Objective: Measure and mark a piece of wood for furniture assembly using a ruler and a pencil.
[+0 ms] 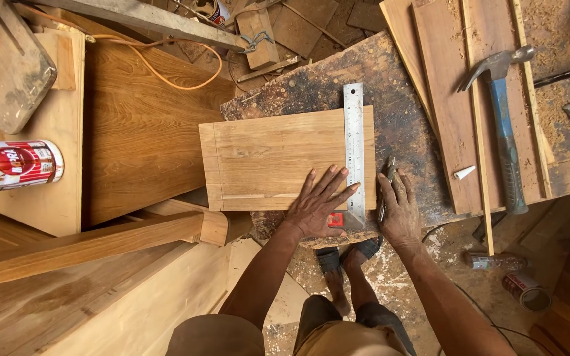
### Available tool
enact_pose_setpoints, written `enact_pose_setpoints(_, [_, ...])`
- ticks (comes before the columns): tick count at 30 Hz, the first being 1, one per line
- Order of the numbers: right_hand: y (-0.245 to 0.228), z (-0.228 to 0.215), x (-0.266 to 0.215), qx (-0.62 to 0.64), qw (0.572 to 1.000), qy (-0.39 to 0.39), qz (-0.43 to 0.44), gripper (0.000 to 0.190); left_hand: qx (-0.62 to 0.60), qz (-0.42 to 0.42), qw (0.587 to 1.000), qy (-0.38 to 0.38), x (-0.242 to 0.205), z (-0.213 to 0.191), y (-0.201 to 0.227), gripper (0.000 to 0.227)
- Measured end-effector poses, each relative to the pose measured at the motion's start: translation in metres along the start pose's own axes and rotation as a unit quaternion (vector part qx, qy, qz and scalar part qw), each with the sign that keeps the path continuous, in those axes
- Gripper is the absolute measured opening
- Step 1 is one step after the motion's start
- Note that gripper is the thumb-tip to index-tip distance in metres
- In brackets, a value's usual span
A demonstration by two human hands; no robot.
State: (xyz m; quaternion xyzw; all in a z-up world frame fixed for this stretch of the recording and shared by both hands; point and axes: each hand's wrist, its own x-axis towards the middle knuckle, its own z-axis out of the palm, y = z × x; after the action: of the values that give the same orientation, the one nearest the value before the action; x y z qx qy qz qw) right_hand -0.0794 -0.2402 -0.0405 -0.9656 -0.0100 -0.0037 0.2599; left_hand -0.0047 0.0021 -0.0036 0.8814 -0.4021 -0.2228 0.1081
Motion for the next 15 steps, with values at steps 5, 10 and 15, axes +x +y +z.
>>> enact_pose_setpoints(5, [-0.016,-0.018,0.008,-0.011,1.0,0.014,-0.001,0.067,0.015,0.004,1.0,-0.002,0.003,-0.005,0.0,0.121])
enact_pose_setpoints(10, [-0.017,-0.017,0.007,-0.013,1.0,0.021,-0.006,0.066,0.017,0.0,1.0,-0.006,0.002,-0.003,0.001,0.122])
enact_pose_setpoints(15, [-0.026,-0.027,0.01,0.0,1.0,0.029,-0.004,0.063,0.012,0.004,1.0,0.006,0.002,-0.003,0.002,0.122])
